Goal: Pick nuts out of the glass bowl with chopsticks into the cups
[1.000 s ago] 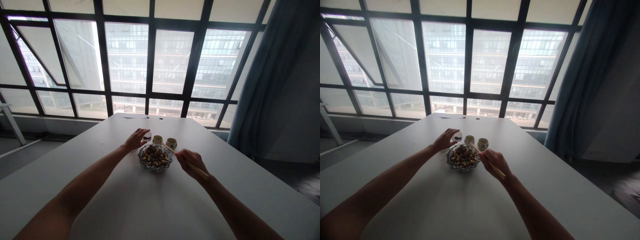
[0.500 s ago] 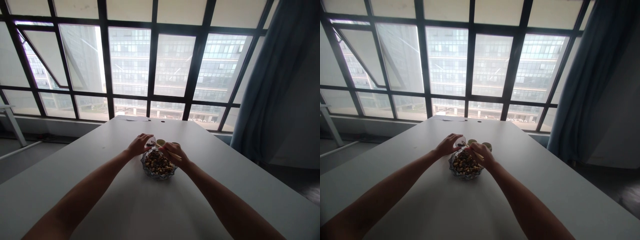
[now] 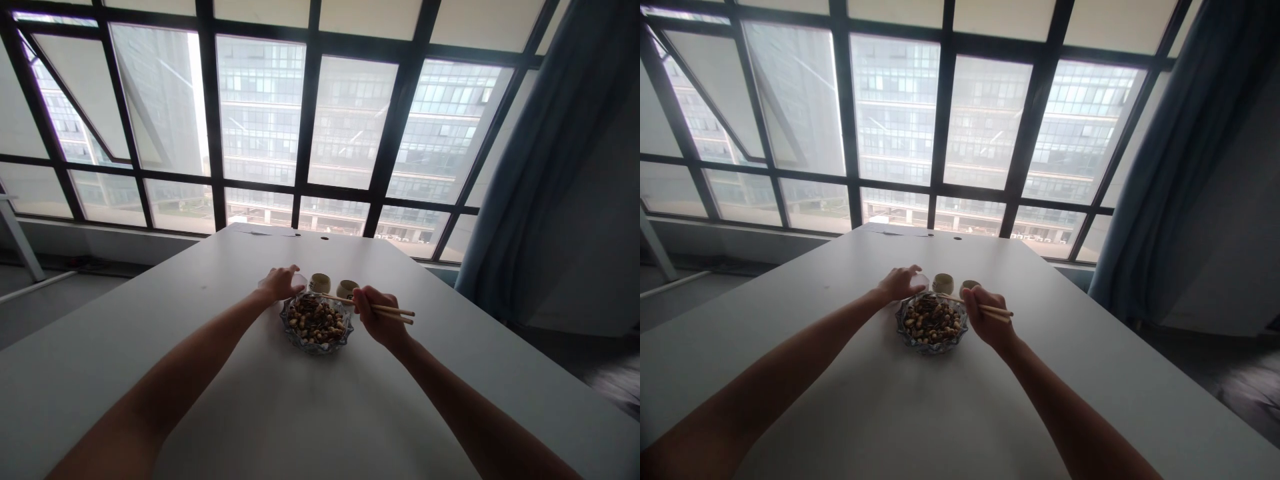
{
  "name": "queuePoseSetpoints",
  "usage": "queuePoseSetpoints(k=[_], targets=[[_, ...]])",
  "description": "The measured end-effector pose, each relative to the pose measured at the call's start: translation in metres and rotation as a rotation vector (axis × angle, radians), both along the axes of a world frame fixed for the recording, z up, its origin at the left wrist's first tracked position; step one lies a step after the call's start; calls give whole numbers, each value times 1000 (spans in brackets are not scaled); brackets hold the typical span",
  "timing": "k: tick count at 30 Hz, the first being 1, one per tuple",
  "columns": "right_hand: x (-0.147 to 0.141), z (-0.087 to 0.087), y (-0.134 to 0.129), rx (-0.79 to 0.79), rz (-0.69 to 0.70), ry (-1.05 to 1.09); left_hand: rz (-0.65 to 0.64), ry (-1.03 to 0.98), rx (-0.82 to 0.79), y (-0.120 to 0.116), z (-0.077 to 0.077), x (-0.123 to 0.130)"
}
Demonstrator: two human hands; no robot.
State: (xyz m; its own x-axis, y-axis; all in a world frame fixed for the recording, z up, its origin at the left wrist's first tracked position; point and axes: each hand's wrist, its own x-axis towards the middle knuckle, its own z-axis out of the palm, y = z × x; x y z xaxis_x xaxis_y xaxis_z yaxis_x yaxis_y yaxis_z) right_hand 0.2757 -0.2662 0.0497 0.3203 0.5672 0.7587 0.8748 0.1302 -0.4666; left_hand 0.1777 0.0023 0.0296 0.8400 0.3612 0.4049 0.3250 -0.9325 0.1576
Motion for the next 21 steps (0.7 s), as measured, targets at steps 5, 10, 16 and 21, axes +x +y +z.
queuePoseSetpoints(k=[5, 10, 16, 21], targets=[[3, -21, -13, -55, -30, 118, 24, 61, -34, -1, 2, 3], [-2, -32, -12, -125, -12, 200, -29, -1, 35, -1, 2, -14], [-12, -24, -10, -93, 84, 419, 0, -167, 137, 17, -20, -54], [-11, -10, -14, -25, 90, 524, 116, -255, 56, 27, -45, -64]])
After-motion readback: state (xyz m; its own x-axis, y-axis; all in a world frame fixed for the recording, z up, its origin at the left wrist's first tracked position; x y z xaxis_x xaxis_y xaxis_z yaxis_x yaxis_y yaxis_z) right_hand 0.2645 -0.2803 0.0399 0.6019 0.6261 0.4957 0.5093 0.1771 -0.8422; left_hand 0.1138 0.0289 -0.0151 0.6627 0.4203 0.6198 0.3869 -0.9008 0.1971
